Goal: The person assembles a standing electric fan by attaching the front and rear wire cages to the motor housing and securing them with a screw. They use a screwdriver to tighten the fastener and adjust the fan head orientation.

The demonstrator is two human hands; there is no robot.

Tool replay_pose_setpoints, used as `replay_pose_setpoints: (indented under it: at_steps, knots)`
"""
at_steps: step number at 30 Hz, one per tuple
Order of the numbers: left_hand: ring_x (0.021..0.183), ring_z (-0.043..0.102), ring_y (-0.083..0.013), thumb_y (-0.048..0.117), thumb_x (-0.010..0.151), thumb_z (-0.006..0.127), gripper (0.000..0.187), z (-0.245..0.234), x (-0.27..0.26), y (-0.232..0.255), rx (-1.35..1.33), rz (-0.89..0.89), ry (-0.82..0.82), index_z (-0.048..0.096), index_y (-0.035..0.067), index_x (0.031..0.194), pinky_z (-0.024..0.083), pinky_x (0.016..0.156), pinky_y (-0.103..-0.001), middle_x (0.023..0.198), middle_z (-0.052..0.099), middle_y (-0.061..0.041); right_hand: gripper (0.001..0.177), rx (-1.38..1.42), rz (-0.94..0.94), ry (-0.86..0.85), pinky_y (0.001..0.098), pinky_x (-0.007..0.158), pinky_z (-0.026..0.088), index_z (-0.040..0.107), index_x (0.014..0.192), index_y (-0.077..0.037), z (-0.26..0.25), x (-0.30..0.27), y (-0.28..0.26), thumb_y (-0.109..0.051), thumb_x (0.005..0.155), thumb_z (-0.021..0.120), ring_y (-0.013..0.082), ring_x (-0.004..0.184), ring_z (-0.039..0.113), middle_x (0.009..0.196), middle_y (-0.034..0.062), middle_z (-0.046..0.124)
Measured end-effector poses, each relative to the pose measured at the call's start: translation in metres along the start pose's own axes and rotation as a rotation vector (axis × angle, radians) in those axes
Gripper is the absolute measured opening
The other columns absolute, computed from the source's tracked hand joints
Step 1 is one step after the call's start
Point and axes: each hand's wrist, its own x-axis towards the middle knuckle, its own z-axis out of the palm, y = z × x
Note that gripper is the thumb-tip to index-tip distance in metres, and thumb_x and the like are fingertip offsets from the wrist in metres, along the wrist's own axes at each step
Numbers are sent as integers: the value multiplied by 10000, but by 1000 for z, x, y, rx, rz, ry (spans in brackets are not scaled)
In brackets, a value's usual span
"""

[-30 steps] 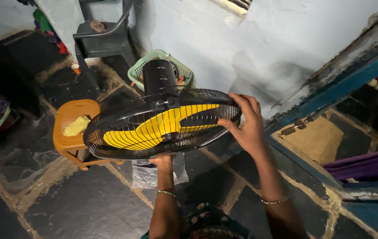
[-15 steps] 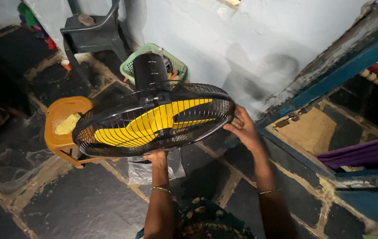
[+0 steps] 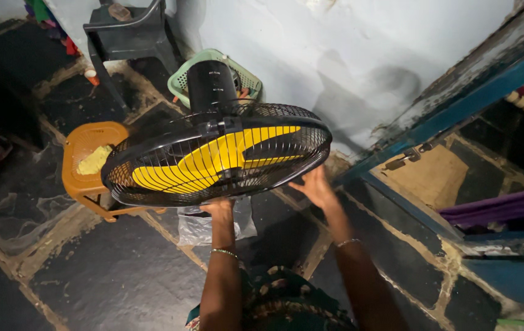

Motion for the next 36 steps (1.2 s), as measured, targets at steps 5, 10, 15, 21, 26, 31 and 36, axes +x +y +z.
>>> replay_pose_setpoints:
  at_steps: [5,10,15,21,26,31,36]
  knots:
    - [1431,432,-434,841,875,45,1066,4,-7,-3,-11,-11,-131,493,130,1530,329,1139,-706,1589,464,-162,822,407,8,-5,646,1100,369,370,1551,-171,28,19,33,-727,954,269,315,1453,382,1583,102,408]
    - [1447,412,-424,910,797,-14,1177,7,-13,-6,5,15,-115,480,137,1534,308,1151,-711,1602,450,-145,622,711,-138,58,612,1138,409,548,1420,-111,48,45,59,-559,1032,360,377,1330,509,1468,151,521]
    - [1447,402,-434,940,768,-53,1223,11,-17,-4,1,19,-59,465,140,1534,301,1159,-707,1606,439,-147,683,836,-81,278,580,1108,441,566,1398,-69,57,63,63,-548,975,325,401,1302,545,1464,177,548]
    - [1406,474,-421,835,899,62,1048,14,-13,-6,9,42,-20,521,116,1508,357,1153,-683,1561,500,-176,749,760,-86,250,576,1125,437,556,1421,-63,57,63,59,-596,970,282,403,1304,550,1457,184,550]
    - [1384,503,-392,781,949,182,919,13,-11,-7,20,3,-161,554,136,1487,380,1161,-636,1529,543,-135,661,730,-118,124,588,1128,431,574,1375,-85,48,62,62,-581,1002,346,389,1283,551,1414,165,574]
    - [1381,486,-392,818,893,158,974,6,-5,-6,-5,51,-182,531,155,1501,351,1164,-612,1548,516,-118,624,797,-23,24,625,1140,427,615,1301,-78,42,54,61,-602,1023,424,373,1252,557,1349,155,599]
    - [1408,482,-385,707,1012,275,822,1,-1,-7,-25,51,-360,513,119,1534,343,1222,-600,1566,505,-132,700,700,117,101,708,1083,373,601,1272,-138,60,36,50,-716,921,418,372,1231,542,1314,122,599]
